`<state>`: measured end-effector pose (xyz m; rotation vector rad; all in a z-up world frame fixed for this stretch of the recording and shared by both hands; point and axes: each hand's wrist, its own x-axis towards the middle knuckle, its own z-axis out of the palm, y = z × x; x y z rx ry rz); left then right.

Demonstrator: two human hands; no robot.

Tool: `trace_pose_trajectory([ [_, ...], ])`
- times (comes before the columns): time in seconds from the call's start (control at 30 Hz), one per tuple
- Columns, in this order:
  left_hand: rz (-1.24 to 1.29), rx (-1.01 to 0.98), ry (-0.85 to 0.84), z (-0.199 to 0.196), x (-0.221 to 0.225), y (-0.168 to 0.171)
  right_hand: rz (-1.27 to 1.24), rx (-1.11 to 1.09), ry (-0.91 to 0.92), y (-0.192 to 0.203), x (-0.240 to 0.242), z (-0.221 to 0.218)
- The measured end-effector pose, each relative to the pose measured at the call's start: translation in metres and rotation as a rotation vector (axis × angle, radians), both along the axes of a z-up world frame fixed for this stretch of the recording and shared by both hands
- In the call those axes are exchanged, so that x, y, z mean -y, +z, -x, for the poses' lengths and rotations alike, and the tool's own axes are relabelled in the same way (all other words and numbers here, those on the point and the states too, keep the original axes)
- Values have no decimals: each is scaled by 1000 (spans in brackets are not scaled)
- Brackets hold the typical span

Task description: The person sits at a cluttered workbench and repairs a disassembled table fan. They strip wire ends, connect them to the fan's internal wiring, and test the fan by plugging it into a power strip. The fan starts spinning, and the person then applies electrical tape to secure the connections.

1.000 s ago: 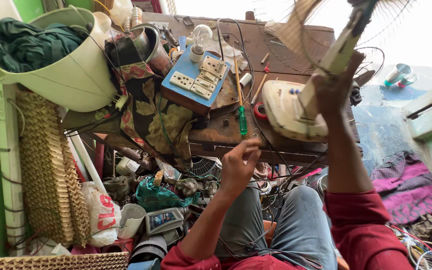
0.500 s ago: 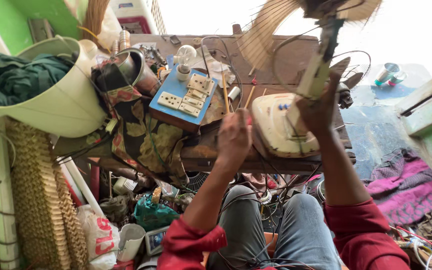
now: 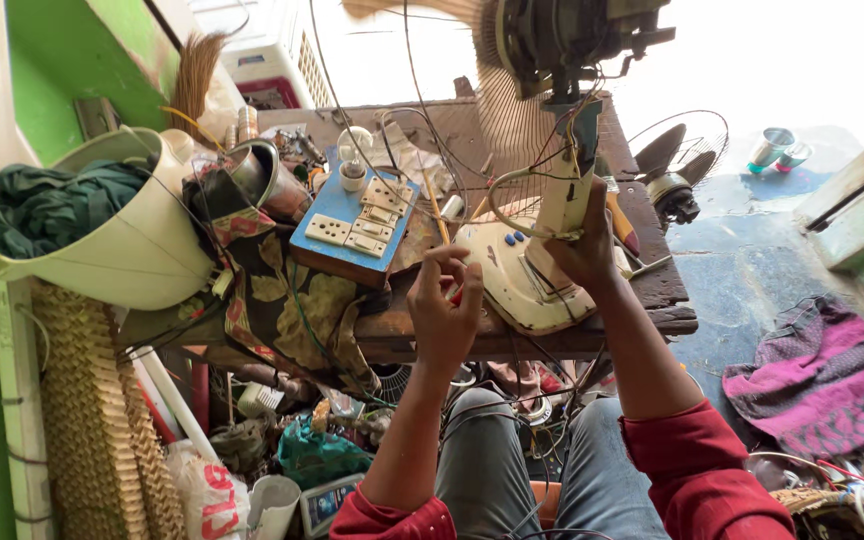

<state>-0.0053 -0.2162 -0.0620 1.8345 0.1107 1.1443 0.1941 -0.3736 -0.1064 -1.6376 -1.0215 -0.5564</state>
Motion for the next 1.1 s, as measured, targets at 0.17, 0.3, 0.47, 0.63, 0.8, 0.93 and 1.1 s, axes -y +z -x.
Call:
trace_pose_trajectory([
  [0.17,320,-16,-177,2,24,-20,24,-146,-3,-4,25,0],
  [0.3,429,-60,-265,9,49,-40,252,-339,-201,19,35,20],
  [0.47,456,0,-328,31,69,-56,58,-53,-269,43,51,78],
  [0.63,569,-75,-468,52,87,-67,133,-309,26,30,81,171],
  [0.8,399,-1,-602,60,106,-71,100,-310,158,19,107,216],
  [0.93,391,15,-652,70,115,-67,2,-450,202,2,125,224],
  [1.1,426,5,-727,80,132,-65,-111,-522,246,-15,132,232],
])
